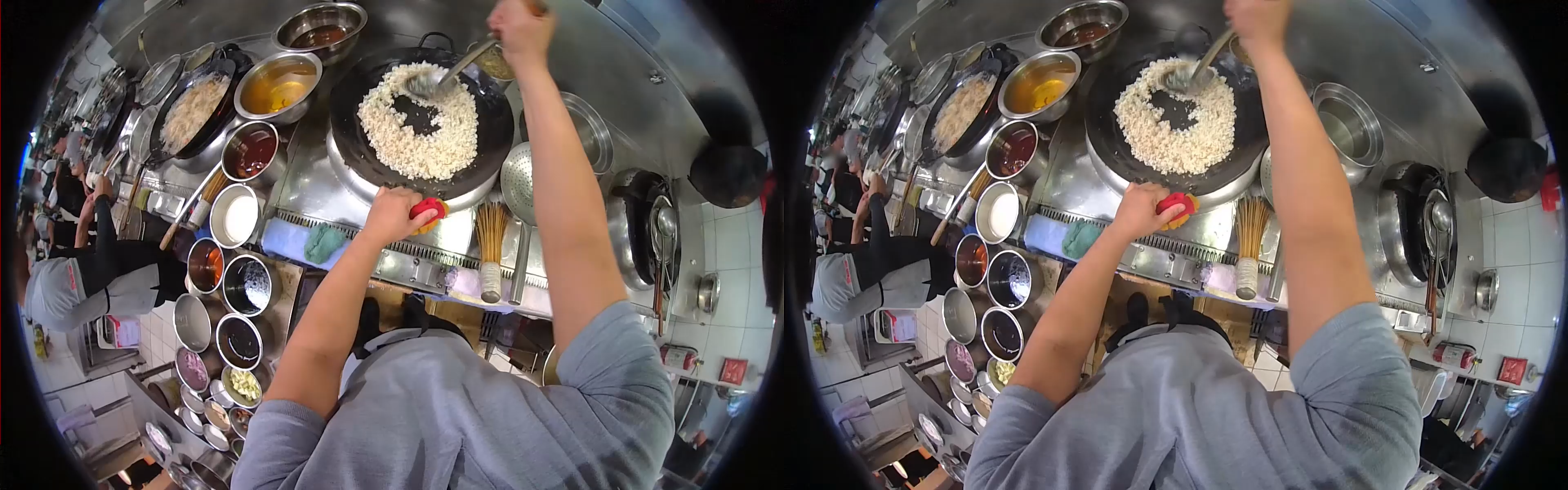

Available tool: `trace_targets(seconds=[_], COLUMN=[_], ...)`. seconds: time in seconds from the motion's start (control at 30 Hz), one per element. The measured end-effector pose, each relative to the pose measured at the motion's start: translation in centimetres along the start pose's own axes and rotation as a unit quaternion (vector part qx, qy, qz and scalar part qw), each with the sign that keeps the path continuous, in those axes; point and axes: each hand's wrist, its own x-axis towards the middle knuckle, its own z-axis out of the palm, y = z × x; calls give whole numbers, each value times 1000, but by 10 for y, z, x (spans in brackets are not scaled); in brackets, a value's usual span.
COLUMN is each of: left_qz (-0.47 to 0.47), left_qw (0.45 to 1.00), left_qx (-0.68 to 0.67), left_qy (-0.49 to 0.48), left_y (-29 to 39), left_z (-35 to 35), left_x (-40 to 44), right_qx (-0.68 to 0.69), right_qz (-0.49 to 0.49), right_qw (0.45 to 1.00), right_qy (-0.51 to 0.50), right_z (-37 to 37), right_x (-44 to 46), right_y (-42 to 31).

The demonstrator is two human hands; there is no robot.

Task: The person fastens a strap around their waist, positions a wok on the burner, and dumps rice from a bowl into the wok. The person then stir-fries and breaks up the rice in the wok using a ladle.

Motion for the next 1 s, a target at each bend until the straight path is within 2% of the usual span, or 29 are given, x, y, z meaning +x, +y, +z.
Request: trace_targets(seconds=[0.03, 0.1, 0.13, 0.17, 0.23, 0.3, 0.37, 0.43, 0.5, 0.53, 0.57, 0.6, 0.63, 0.7, 0.73, 0.83, 0.9, 0.93, 0.97, 1.0], left_qz=[3, -6, -8, -10, -14, -11, -7, -4, -7, -6, -7, -6, -5, -7, -11, -5, 6, 1, -5, 2], left_qw=[1000, 1000, 1000, 1000, 1000, 999, 999, 999, 999, 999, 999, 999, 999, 999, 998, 998, 997, 998, 998, 997], left_qx=[7, 5, 14, 23, 28, 33, 36, 38, 46, 44, 45, 42, 41, 53, 62, 63, 59, 55, 53, 54], left_qy=[-3, -22, -16, -3, 4, 2, 8, 29, 4, 5, 4, 4, 5, -2, -2, 9, 40, 34, 35, 62], left_y=[1, 3, 3, 1, 1, 2, 2, -2, 0, -1, -3, -2, -1, -2, 0, 1, -1, 2, 2, 1], left_z=[-2, 0, 0, -1, 2, 4, 3, 5, 3, 4, 4, 6, 6, 3, 3, 6, 5, 6, 7, 10], left_x=[1, -2, -2, 2, 1, -2, 0, 6, 2, 1, 1, 0, 1, 9, 7, -4, 0, -4, -3, -4], right_qx=[2, -104, -49, -51, -52, -77, -166, -14, -26, -202, -367, -341, -247, -36, -34, 110, -67, -72, -66, -1], right_qz=[3, 117, 122, 120, -47, -55, 143, 154, 124, 159, 183, 87, 71, -74, -75, 25, -62, -32, -18, -96], right_qw=[1000, 986, 989, 989, 997, 995, 976, 988, 984, 965, 888, 935, 966, 995, 995, 980, 994, 997, 998, 995], right_qy=[2, -54, -65, -66, -24, -30, -4, -25, -121, 44, 209, 36, -11, -49, -55, -165, -56, 9, 17, -10], right_z=[16, 52, 56, 52, 43, 50, 63, 19, 17, 51, 80, 49, 50, 41, 43, 33, 18, 10, -8, -23], right_x=[-5, -1, 8, 5, -21, -42, -33, -10, -67, -87, -110, -113, -113, -103, -105, -143, -100, -76, -55, -50], right_y=[-10, -43, -43, -41, -31, -31, -70, -89, -180, -168, -148, -112, -107, -110, -105, -87, -68, -82, -98, -97])
